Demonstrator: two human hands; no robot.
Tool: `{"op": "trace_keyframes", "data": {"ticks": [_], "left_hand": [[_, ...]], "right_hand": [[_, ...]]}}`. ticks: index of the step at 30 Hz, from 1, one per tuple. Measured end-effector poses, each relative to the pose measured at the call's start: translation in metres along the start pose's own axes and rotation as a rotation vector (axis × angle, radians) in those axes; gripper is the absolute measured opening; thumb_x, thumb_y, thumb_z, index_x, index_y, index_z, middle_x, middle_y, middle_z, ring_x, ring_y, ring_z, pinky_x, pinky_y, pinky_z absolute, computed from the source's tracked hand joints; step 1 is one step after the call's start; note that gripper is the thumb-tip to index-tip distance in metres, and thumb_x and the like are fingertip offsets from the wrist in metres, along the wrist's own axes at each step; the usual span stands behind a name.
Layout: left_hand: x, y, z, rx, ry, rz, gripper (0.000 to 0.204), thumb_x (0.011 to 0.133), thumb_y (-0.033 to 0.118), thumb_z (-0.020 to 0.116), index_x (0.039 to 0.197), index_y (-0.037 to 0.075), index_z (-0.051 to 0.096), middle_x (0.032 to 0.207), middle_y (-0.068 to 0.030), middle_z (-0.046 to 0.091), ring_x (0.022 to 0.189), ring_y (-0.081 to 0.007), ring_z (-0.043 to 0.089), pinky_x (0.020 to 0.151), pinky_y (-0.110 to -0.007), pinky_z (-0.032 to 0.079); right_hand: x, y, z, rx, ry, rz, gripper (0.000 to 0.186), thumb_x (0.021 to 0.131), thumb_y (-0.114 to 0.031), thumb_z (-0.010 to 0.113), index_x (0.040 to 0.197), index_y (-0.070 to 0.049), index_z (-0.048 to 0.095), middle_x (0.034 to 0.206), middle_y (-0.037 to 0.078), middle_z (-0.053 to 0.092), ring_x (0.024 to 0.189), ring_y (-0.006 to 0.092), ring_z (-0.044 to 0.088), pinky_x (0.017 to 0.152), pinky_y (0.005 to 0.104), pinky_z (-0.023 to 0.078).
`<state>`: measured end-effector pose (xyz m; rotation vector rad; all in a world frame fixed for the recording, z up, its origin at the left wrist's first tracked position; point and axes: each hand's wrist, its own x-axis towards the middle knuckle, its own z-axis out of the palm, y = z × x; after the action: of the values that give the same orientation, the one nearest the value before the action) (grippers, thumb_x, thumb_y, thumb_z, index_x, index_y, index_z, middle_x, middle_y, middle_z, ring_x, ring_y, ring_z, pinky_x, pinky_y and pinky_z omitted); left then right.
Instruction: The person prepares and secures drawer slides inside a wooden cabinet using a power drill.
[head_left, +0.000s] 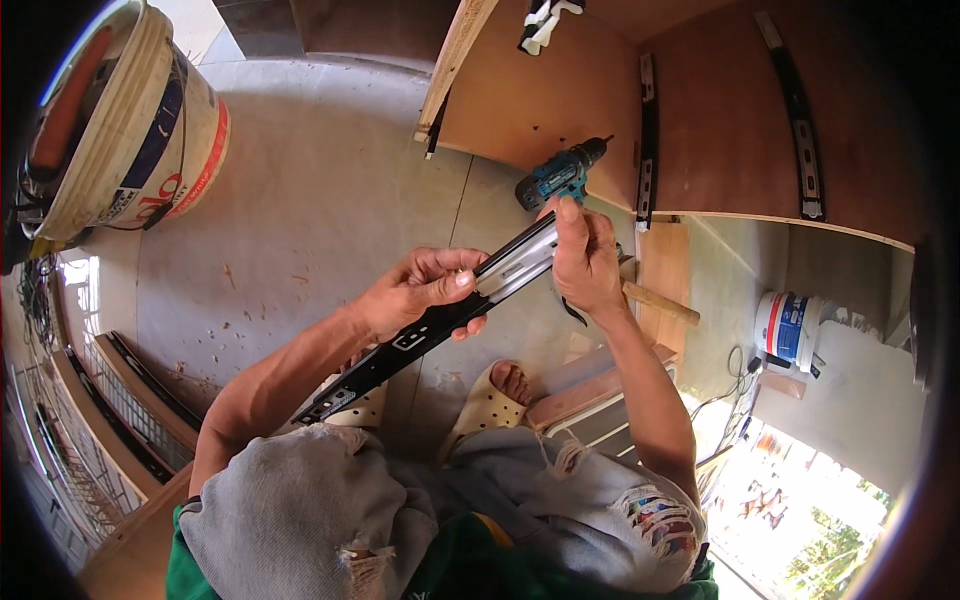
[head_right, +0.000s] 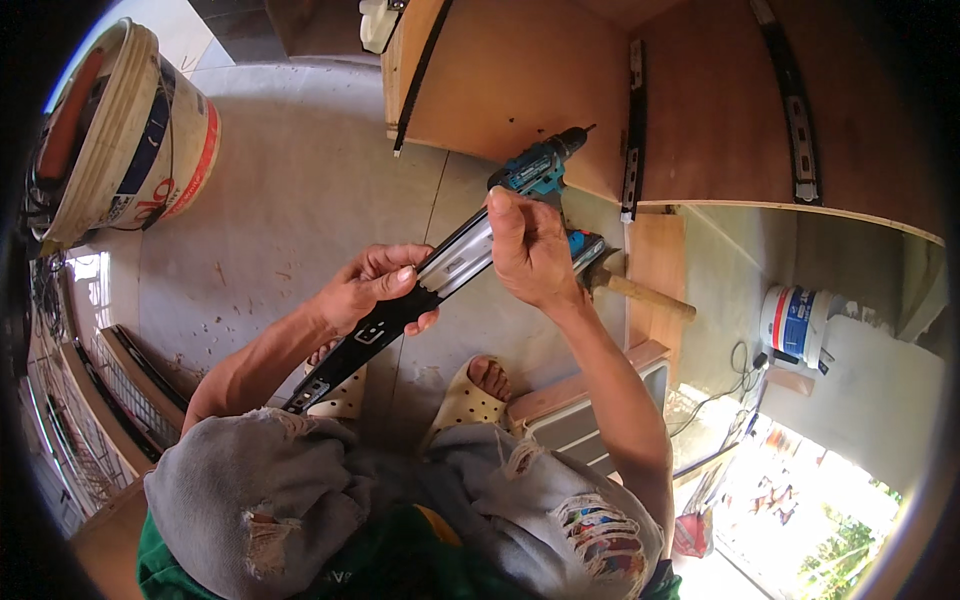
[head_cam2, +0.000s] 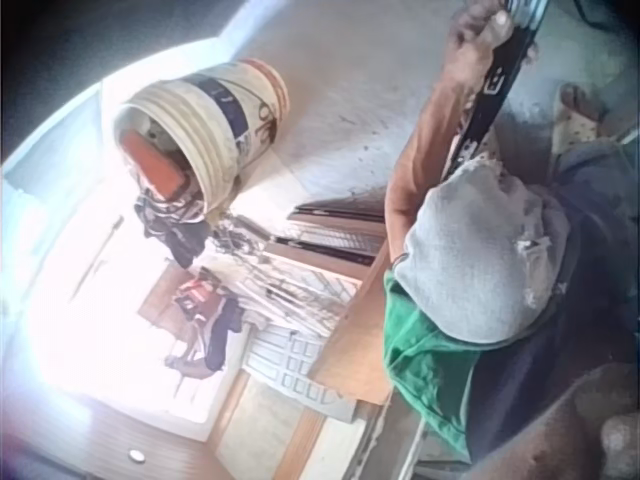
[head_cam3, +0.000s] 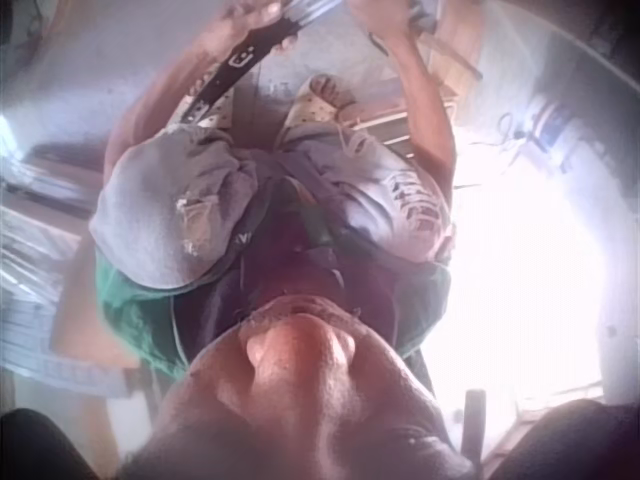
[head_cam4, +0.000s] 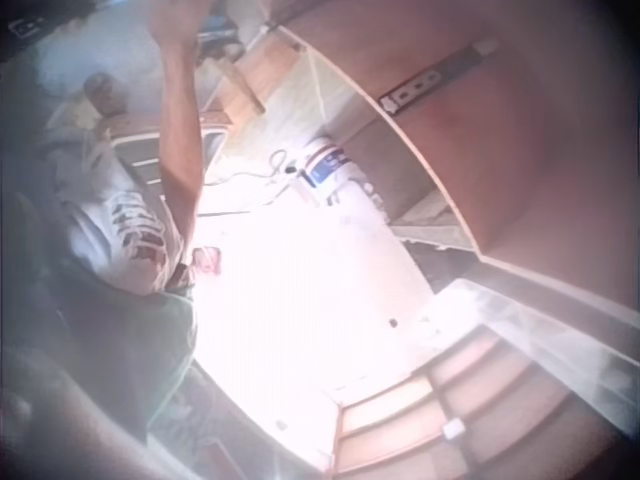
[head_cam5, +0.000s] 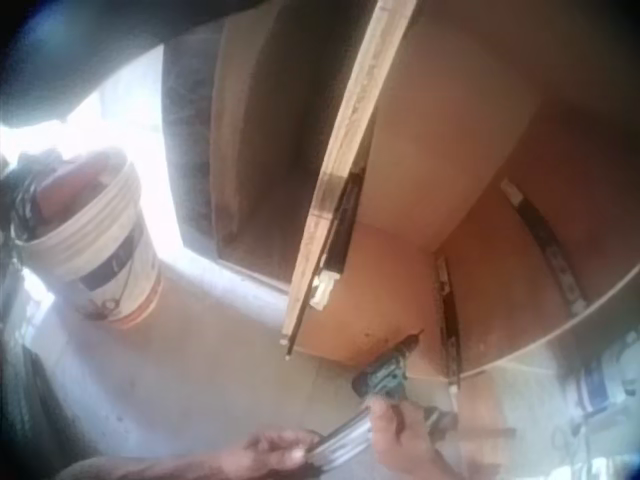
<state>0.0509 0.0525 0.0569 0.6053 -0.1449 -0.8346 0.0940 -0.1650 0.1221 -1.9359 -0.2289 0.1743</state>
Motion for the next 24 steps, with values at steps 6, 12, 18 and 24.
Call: {"op": "trace_keyframes", "data": {"ticks": [6,12,18,24], "left_hand": [[0.001,0.002,0.002,0.039,0.004,-0.019,0.043,0.098,0.039,0.062,0.116,0.001,0.061,0.08,-0.0128,0.066,0.067,-0.0159,0.062,0.06,-0.029,0.05],[-0.002,0.002,-0.002,0.025,-0.004,-0.015,0.046,0.098,0.04,0.061,0.121,0.001,0.061,0.08,-0.013,0.065,0.067,-0.0161,0.059,0.06,-0.03,0.048],[-0.002,0.001,0.002,0.047,-0.006,-0.008,0.049,0.099,0.039,0.06,0.128,0.0,0.059,0.078,-0.0123,0.062,0.068,-0.017,0.056,0.058,-0.03,0.046],[-0.002,0.009,0.012,0.027,0.015,0.01,0.051,0.097,0.042,0.062,0.128,0.001,0.059,0.075,-0.0122,0.059,0.066,-0.0175,0.054,0.056,-0.03,0.043]], "right_hand": [[0.001,0.001,-0.003,-0.029,-0.011,-0.053,0.047,0.106,-0.036,0.045,0.072,-0.004,0.04,0.064,0.0,0.03,0.063,0.0111,0.031,0.057,0.031,0.032],[0.004,-0.001,0.005,-0.082,0.013,-0.025,0.048,0.106,-0.036,0.044,0.072,-0.003,0.041,0.063,0.002,0.031,0.061,0.0128,0.033,0.055,0.0333,0.032],[0.006,-0.004,0.001,-0.06,-0.005,-0.064,0.051,0.107,-0.039,0.041,0.072,-0.002,0.041,0.061,0.006,0.032,0.059,0.0169,0.032,0.055,0.0361,0.033],[0.013,-0.008,-0.003,-0.087,-0.072,-0.031,0.054,0.107,-0.042,0.039,0.07,-0.001,0.042,0.06,0.009,0.032,0.058,0.0217,0.032,0.055,0.0392,0.034]]}}
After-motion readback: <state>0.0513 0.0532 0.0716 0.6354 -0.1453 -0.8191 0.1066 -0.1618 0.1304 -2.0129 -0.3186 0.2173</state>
